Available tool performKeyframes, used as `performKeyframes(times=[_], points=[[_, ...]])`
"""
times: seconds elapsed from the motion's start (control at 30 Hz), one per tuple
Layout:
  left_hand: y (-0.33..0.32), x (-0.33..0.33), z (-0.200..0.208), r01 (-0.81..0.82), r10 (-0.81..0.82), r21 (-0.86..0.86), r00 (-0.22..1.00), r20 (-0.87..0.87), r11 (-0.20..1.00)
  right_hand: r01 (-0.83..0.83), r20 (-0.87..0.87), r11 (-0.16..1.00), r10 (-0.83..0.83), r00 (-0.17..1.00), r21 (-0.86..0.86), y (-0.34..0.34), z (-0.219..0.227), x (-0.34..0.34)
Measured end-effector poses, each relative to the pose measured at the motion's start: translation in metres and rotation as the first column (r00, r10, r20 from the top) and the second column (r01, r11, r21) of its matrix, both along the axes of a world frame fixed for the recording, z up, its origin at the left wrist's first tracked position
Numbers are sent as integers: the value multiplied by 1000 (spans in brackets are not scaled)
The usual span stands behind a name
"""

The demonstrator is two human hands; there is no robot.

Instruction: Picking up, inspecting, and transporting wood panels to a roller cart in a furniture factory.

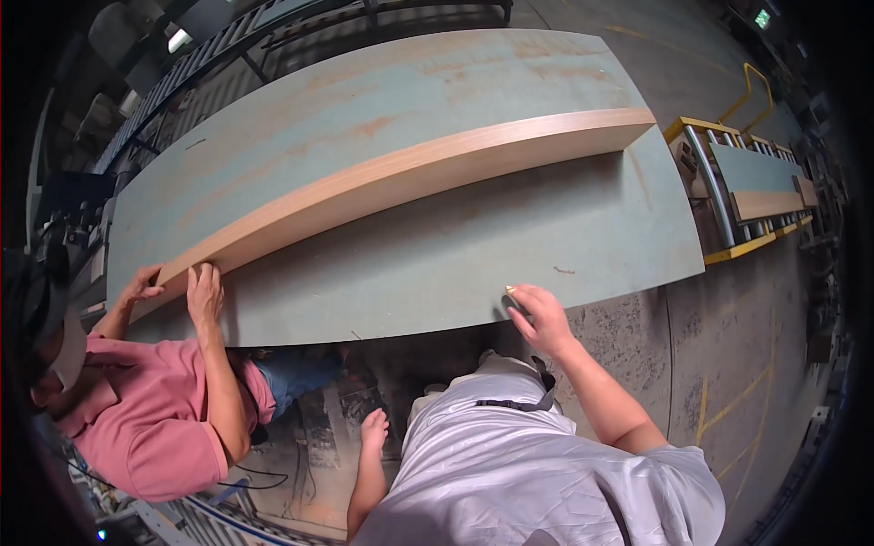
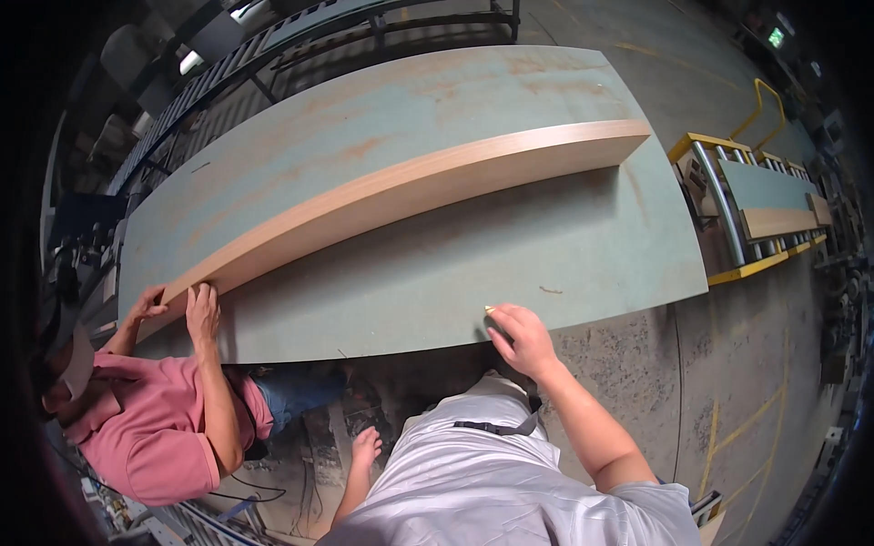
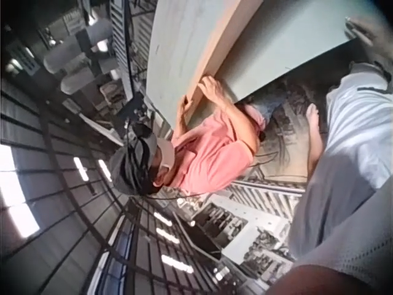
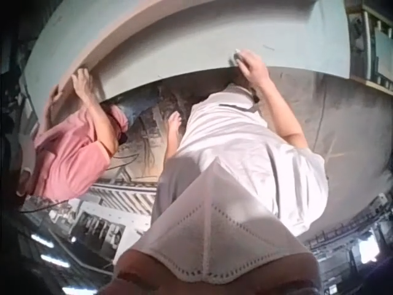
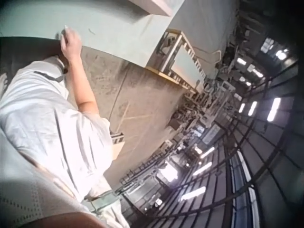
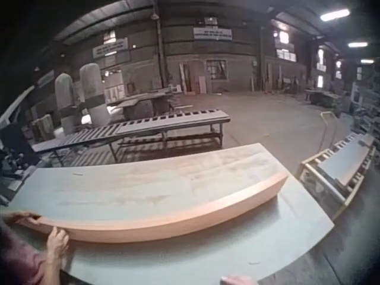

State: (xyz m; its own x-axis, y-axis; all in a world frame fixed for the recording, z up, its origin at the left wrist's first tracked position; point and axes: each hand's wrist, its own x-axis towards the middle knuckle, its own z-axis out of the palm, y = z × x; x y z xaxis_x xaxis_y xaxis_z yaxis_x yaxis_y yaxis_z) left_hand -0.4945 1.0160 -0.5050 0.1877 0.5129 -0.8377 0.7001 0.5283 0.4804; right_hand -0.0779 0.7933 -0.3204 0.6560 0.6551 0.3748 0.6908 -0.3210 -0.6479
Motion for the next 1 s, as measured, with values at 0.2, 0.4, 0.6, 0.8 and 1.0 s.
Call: performKeyframes(times=[0.2,0.4,0.6,0.8,1.0], points=[[-25,66,27,40,-57,148,992,111,988,-148,53,988,151,987,-50,-4,-10,48],[-73,57,18,-76,64,135,994,89,988,-200,68,973,209,975,-118,2,-7,55],[-124,-26,-40,-147,147,-9,988,41,989,-191,59,975,198,978,-112,11,-9,54],[-111,2,-37,-328,318,345,944,86,880,-215,71,968,225,972,-126,17,-9,47],[20,136,72,-101,91,873,994,66,478,-199,86,964,217,972,-175,15,-16,41]])
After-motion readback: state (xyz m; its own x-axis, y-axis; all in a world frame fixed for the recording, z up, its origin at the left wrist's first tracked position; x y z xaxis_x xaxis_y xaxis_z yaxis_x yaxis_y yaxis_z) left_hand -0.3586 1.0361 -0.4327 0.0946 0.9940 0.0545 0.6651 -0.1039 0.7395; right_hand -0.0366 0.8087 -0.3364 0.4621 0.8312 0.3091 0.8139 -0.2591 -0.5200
